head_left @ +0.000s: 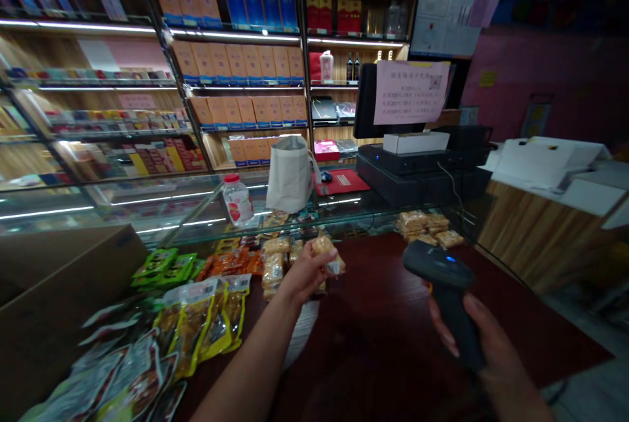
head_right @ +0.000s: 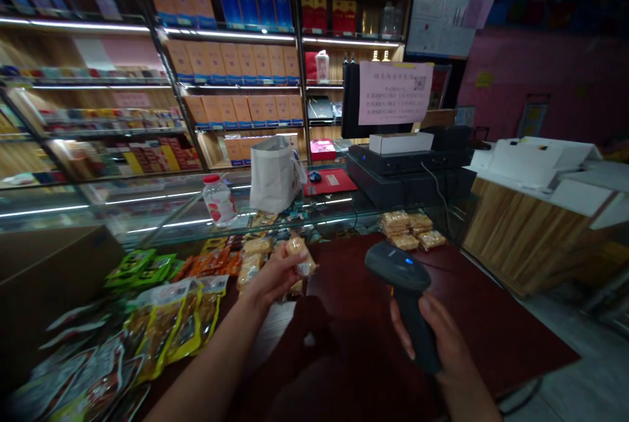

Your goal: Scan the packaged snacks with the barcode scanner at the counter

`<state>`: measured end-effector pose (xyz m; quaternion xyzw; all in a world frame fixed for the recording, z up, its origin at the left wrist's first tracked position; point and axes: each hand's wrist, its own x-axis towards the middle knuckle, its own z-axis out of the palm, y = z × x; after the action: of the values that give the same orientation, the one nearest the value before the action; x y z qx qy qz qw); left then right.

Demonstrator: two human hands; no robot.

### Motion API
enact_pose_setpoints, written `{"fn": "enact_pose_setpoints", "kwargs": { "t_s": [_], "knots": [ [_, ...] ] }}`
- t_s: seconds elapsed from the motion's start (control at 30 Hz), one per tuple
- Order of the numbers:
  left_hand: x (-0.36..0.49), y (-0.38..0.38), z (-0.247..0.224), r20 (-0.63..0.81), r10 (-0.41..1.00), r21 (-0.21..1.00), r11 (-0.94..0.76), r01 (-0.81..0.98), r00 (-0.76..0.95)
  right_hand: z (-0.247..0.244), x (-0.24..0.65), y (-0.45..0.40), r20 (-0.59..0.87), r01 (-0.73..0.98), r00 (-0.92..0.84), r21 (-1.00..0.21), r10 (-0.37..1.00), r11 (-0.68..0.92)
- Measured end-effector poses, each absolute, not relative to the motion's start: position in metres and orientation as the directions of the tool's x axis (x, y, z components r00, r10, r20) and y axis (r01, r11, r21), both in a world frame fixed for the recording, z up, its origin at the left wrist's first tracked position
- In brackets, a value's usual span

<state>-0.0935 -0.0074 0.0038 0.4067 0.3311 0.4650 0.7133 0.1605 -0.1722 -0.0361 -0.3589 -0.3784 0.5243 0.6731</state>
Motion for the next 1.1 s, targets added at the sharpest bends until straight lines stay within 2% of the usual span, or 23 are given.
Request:
{"fn": "enact_pose_setpoints", "kwargs": {
  "t_s": [0.2,0.33,0.5,0.7,1.1],
  "knots": [
    [-0.104,0.001,0.011,-0.005,0.980,0.930,0.079,-0.360,0.201,-0.024,0.128,-0.198,0.139,-0.279,0.281,-0.935,0.950,0.219],
    [-0.111,0.002,0.016,0.027,0.957,0.908,0.097,-0.408,0.289,-0.007,0.110,-0.211,0.132,-0.198,0.319,-0.959,0.939,0.202],
    [-0.116,0.001,0.024,0.058,0.940,0.922,0.078,-0.379,0.335,0.009,0.086,-0.221,0.114,-0.131,0.354,-0.977,0.928,0.170],
    [-0.117,0.005,0.024,0.085,0.927,0.917,0.071,-0.393,0.365,0.009,0.067,-0.229,0.162,-0.131,0.364,-0.966,0.917,0.223],
    [-0.102,0.001,0.020,0.100,0.905,0.937,0.054,-0.345,0.414,0.004,0.062,-0.238,0.169,-0.081,0.386,-0.973,0.907,0.216]
  ]
}}
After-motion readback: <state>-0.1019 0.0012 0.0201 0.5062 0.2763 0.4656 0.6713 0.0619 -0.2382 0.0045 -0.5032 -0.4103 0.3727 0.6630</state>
